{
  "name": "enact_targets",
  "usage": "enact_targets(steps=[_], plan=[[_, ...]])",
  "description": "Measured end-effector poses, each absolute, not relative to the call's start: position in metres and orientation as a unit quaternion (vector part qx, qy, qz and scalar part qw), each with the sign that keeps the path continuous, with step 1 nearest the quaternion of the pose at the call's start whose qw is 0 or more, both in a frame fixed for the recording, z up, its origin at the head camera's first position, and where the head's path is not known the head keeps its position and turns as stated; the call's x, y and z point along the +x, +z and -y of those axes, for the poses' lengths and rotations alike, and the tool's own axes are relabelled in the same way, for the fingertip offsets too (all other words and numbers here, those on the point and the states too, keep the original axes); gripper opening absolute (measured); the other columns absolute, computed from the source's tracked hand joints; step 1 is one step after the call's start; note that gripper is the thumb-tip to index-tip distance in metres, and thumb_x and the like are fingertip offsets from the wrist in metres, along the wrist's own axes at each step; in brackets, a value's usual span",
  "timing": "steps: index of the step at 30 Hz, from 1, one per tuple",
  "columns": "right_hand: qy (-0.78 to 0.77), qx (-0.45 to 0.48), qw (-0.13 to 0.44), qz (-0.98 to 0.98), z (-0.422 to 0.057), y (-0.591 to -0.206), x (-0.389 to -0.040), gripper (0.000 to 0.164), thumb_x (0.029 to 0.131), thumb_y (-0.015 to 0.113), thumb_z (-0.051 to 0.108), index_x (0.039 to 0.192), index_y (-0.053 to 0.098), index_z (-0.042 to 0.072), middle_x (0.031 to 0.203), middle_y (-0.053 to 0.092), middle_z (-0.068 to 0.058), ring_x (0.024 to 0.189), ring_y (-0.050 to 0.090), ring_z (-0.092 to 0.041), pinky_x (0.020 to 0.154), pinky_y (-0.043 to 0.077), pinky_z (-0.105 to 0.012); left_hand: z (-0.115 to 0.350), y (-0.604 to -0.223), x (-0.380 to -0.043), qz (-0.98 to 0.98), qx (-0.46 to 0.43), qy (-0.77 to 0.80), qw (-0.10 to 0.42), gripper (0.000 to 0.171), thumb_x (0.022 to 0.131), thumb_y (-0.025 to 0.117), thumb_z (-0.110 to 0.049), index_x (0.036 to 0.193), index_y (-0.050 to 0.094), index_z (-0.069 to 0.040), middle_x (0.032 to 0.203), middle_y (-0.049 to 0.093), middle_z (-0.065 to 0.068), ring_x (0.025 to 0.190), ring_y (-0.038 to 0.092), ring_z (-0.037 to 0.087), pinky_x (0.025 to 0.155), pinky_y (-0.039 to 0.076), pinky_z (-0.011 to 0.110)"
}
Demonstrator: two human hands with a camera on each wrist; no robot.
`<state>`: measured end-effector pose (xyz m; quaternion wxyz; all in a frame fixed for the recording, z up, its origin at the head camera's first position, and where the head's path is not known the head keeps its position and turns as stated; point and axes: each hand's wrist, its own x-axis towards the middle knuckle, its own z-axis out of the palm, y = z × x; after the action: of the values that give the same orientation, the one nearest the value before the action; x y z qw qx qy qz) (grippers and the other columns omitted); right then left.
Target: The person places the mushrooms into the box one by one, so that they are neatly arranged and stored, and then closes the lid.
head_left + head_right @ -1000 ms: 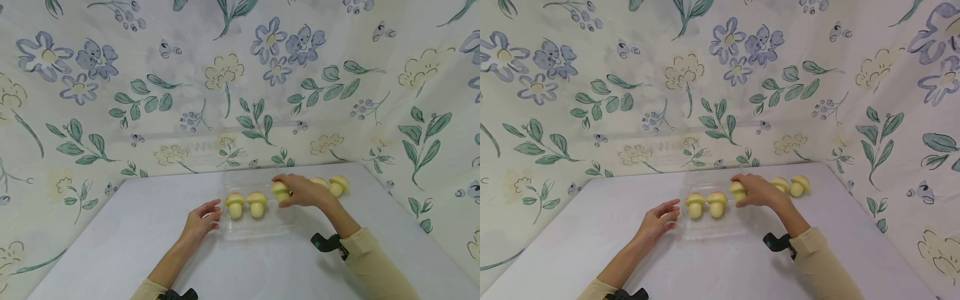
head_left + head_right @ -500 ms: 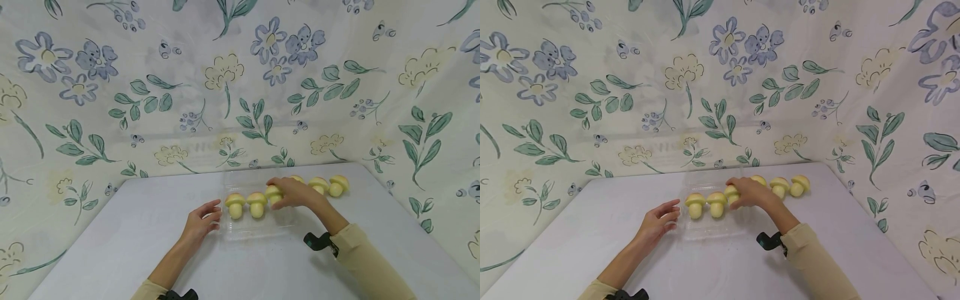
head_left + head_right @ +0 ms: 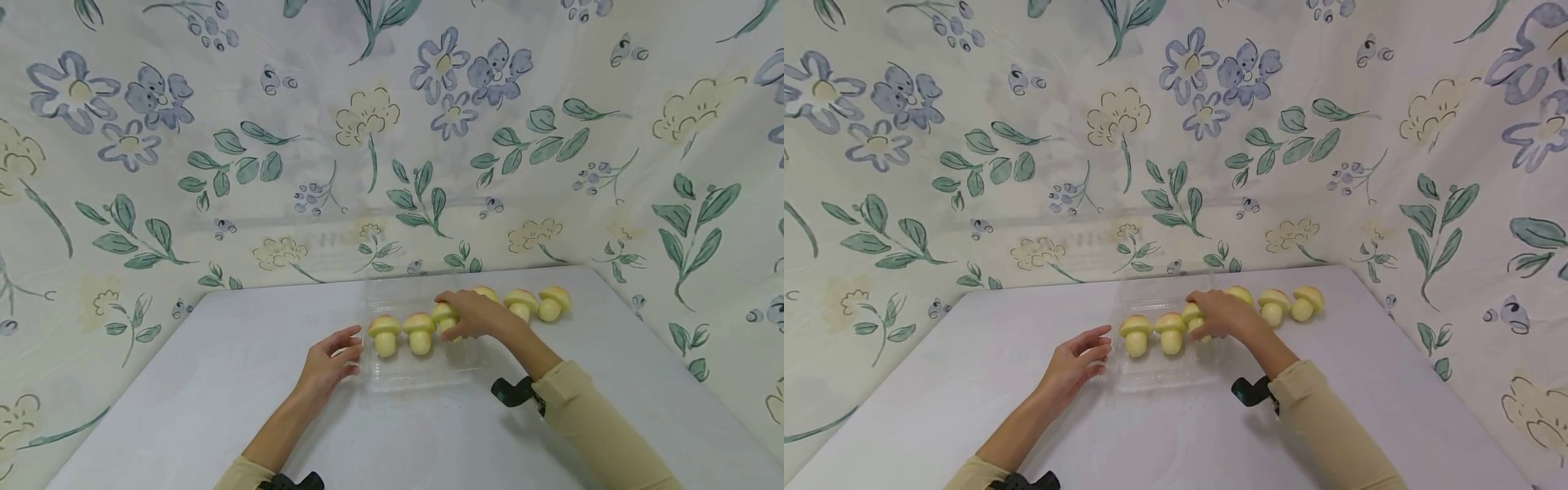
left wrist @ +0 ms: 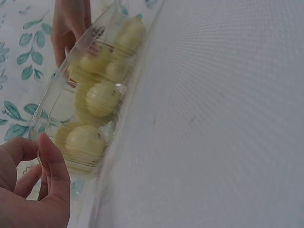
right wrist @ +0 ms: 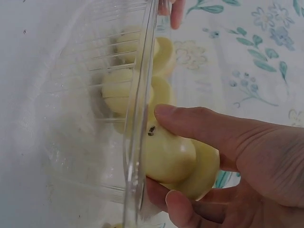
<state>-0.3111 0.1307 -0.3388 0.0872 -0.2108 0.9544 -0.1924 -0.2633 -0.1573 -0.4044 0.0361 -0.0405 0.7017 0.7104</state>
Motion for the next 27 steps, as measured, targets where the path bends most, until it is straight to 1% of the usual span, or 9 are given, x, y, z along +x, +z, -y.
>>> enact_targets(steps=[4,9,14,22,27], plan=[[-0.210,-0.200,0.099,-0.952,-0.1290,-0.3404,-0.3115,0.070,0.085,0.078,0.027,0.144,0.045,0.010,0.119,0.060,-0.013,0.068,0.062,-0.013,0.058,0.053,-0.025,0.1573,-0.4051,-0.2628,-0.701,-0.042,0.711,0.036,0.047,0.091,0.065,-0.001,0.136,0.056,-0.005,0.105,0.059,0.001,0.084,0.057,0.012,0.064,0.055,0.019],[-0.209,-0.193,0.103,-0.953,-0.1273,-0.3408,-0.3112,0.070,0.084,0.078,0.023,0.144,0.045,0.009,0.116,0.062,-0.013,0.068,0.063,-0.013,0.058,0.055,-0.024,0.1576,-0.4051,-0.2623,-0.701,-0.043,0.711,0.035,0.047,0.090,0.067,-0.003,0.136,0.057,-0.005,0.106,0.060,0.002,0.084,0.057,0.013,0.064,0.055,0.019],[-0.208,-0.195,0.102,-0.953,-0.1265,-0.3401,-0.3108,0.068,0.086,0.076,0.018,0.144,0.044,0.007,0.117,0.061,-0.014,0.066,0.062,-0.012,0.058,0.054,-0.023,0.1576,-0.4043,-0.2622,-0.704,-0.046,0.708,0.034,0.047,0.090,0.067,-0.004,0.136,0.057,-0.006,0.107,0.060,0.002,0.084,0.057,0.013,0.064,0.055,0.019],[-0.220,-0.188,0.101,-0.952,-0.1273,-0.3404,-0.3094,0.068,0.086,0.076,0.017,0.145,0.044,0.008,0.131,0.054,-0.020,0.067,0.062,-0.012,0.057,0.054,-0.023,0.1569,-0.4046,-0.2628,-0.698,-0.044,0.714,0.036,0.046,0.090,0.066,-0.002,0.136,0.057,-0.005,0.107,0.059,0.003,0.084,0.057,0.013,0.064,0.055,0.019],[-0.211,-0.187,0.086,-0.955,-0.1281,-0.3394,-0.3071,0.067,0.086,0.076,0.018,0.145,0.045,0.010,0.135,0.052,-0.022,0.067,0.061,-0.013,0.056,0.053,-0.023,0.1571,-0.4043,-0.2630,-0.697,-0.042,0.715,0.034,0.046,0.090,0.066,-0.001,0.135,0.057,-0.005,0.106,0.059,0.003,0.083,0.057,0.012,0.063,0.055,0.019]])
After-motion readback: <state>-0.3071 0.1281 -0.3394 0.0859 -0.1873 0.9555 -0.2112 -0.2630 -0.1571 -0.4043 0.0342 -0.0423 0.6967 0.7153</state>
